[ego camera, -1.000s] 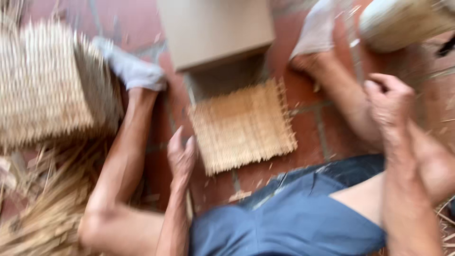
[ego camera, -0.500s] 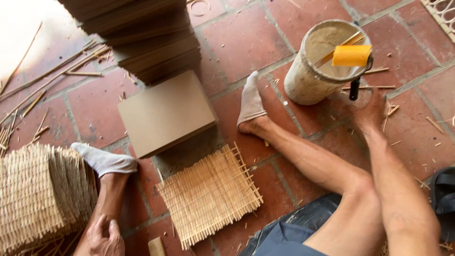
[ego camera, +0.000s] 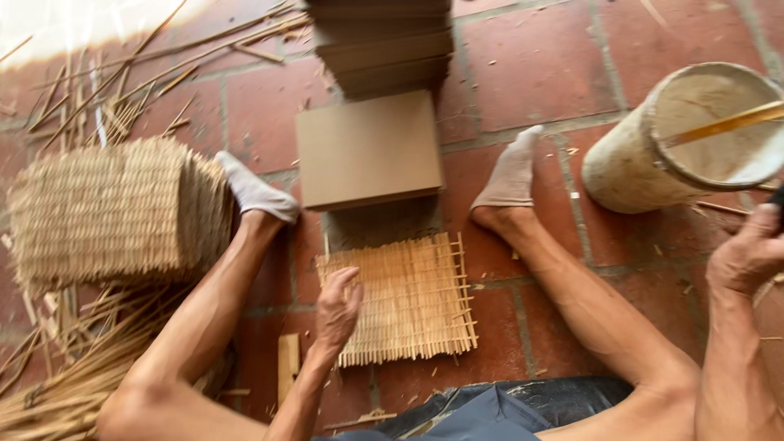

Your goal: The person sits on a brick floor weaving thin bamboo sticks into a square lattice mat, using a wooden bar to press rows tight. They then stir paste in a bucket, roll paste onto a board with a paint roller, lay the woven mat onto the pasted board, and press the assembly together.

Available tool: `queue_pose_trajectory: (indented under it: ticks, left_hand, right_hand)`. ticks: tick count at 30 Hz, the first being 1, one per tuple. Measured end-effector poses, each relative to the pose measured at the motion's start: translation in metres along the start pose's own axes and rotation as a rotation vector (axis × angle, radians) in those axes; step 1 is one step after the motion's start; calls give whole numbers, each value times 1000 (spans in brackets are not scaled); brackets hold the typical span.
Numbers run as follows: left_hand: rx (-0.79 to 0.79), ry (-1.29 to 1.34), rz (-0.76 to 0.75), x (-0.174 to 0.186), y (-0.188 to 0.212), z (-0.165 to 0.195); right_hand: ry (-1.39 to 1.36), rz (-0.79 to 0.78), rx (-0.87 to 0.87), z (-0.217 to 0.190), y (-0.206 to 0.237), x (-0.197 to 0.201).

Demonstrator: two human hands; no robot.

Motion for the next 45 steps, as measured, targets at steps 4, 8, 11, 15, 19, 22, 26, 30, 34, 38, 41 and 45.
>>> queue_pose_trajectory:
  ticks: [4, 8, 11, 15, 19, 22, 26, 30, 34, 38, 41, 45]
  left_hand:
    - [-100, -61, -21, 10, -6, -3]
    - [-23, -51, 2, 60, -11, -30]
    - [203, 20, 33, 95, 1, -58]
    - [381, 94, 86, 113, 21, -81]
    - [438, 279, 34, 91, 31, -91]
    - [411, 378, 12, 69, 34, -93]
    - [374, 394, -58, 49, 38, -96]
    - [374, 317, -121, 42, 42, -99]
    - [463, 280, -129, 42, 52, -94]
    - [372, 327, -123, 43, 50, -87]
    - [418, 279, -145, 39, 58, -92]
    - [557, 240, -280, 35, 69, -71]
  right_hand:
    - [-298, -126, -34, -82, 39, -49]
    - [-633, -222, -295, -164, 113, -121]
    - [-707, -323, -423, -212, 147, -167]
    - [-736, -427, -434, -257, 184, -216]
    - [-685, -484, -413, -280, 216, -253]
    - [-502, -499, -328, -284, 223, -282]
    - [-253, -469, -114, -289, 213, -317]
    - [-148, -437, -10, -292, 196, -335]
    - [1, -561, -137, -276, 196, -346]
    - [102, -543, 203, -266, 192, -310]
    - [161, -350, 264, -227, 150, -228]
    - [203, 74, 82, -140, 59, -63]
Point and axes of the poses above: each hand's wrist, its own y-axis away from the middle knuckle, its own x-axis out of the back of the hand, z = x × y, the point moved 6 cm from there along -y, towards the middle knuckle, and after that the axes turned 1 degree about x, right-handed, at the moved point
